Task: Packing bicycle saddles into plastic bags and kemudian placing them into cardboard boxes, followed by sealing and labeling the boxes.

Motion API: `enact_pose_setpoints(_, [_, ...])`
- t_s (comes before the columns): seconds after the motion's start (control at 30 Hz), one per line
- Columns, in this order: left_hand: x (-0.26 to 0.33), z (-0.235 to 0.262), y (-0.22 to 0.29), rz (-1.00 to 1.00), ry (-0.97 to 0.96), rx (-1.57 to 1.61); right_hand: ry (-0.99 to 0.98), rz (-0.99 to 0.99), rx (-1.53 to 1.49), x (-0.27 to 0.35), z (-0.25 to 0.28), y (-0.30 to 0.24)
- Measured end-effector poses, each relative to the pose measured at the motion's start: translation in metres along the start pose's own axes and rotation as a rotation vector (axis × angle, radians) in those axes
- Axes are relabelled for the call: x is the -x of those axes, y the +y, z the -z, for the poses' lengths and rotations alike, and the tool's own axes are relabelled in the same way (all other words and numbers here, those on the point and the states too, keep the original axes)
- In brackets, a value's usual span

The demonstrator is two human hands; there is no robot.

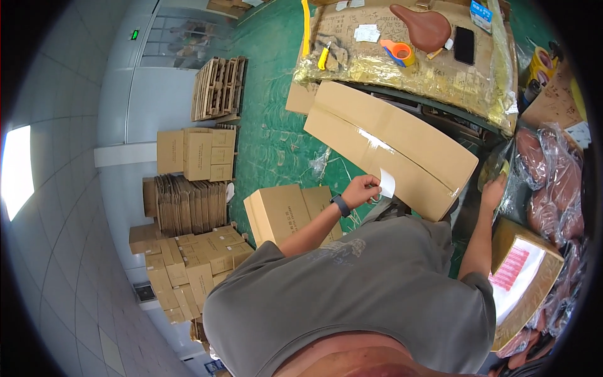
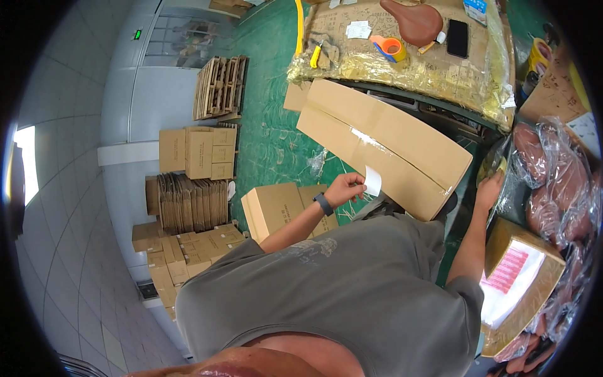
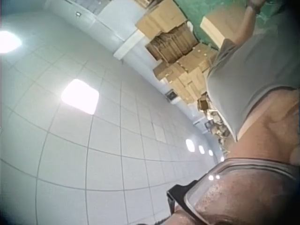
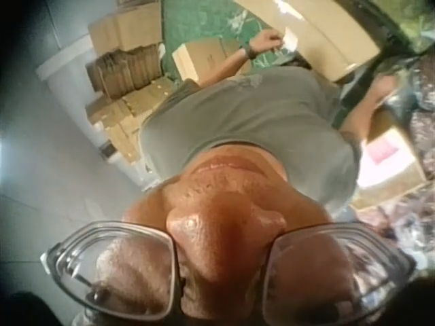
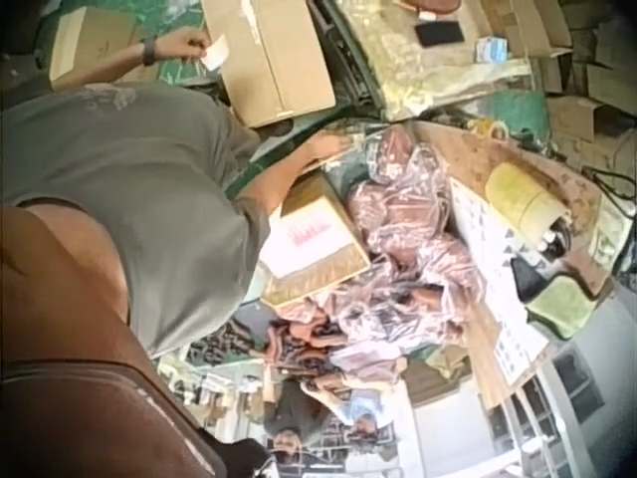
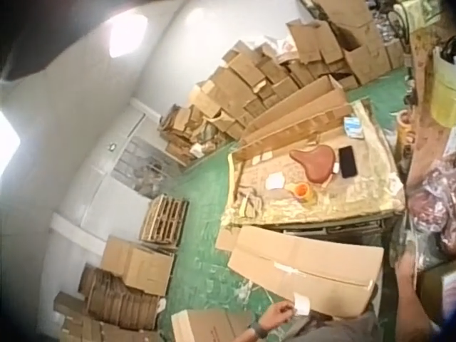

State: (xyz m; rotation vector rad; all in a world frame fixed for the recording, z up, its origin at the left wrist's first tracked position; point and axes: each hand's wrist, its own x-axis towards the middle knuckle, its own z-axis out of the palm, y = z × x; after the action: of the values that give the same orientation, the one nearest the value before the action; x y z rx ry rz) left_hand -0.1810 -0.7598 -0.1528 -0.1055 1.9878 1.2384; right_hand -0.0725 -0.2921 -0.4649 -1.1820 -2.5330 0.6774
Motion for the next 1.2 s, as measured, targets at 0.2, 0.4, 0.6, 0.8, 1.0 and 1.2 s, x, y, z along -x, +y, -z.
enact_pose_setpoints(0.2, [-0.005,-0.047,0.002,-0.199,0.021,0.143,-0.655,-0.304,0.246,-0.041,-0.07,0.122])
enact_pose_setpoints(0.4, [-0.04,-0.099,0.063,-0.84,0.059,-0.559,-0.267,-0.243,-0.666,0.009,0.06,-0.066])
enact_pose_setpoints(0.6, [-0.101,-0.153,0.1,-1.349,-0.386,-0.919,-0.992,-0.568,-1.405,0.093,0.15,-0.117])
enact_pose_setpoints(0.8, [-0.136,-0.149,0.076,-0.938,-0.105,-0.882,-0.439,-0.696,-1.32,0.048,0.05,-0.033])
enact_pose_setpoints(1.0, [-0.107,-0.114,0.013,-0.789,-0.206,-1.007,-0.592,-0.696,-1.175,0.042,-0.024,-0.028])
enact_pose_setpoints(1.2, [-0.093,-0.067,-0.039,-0.543,-0.076,-0.917,-0.318,-0.747,-0.757,0.049,-0.055,-0.034])
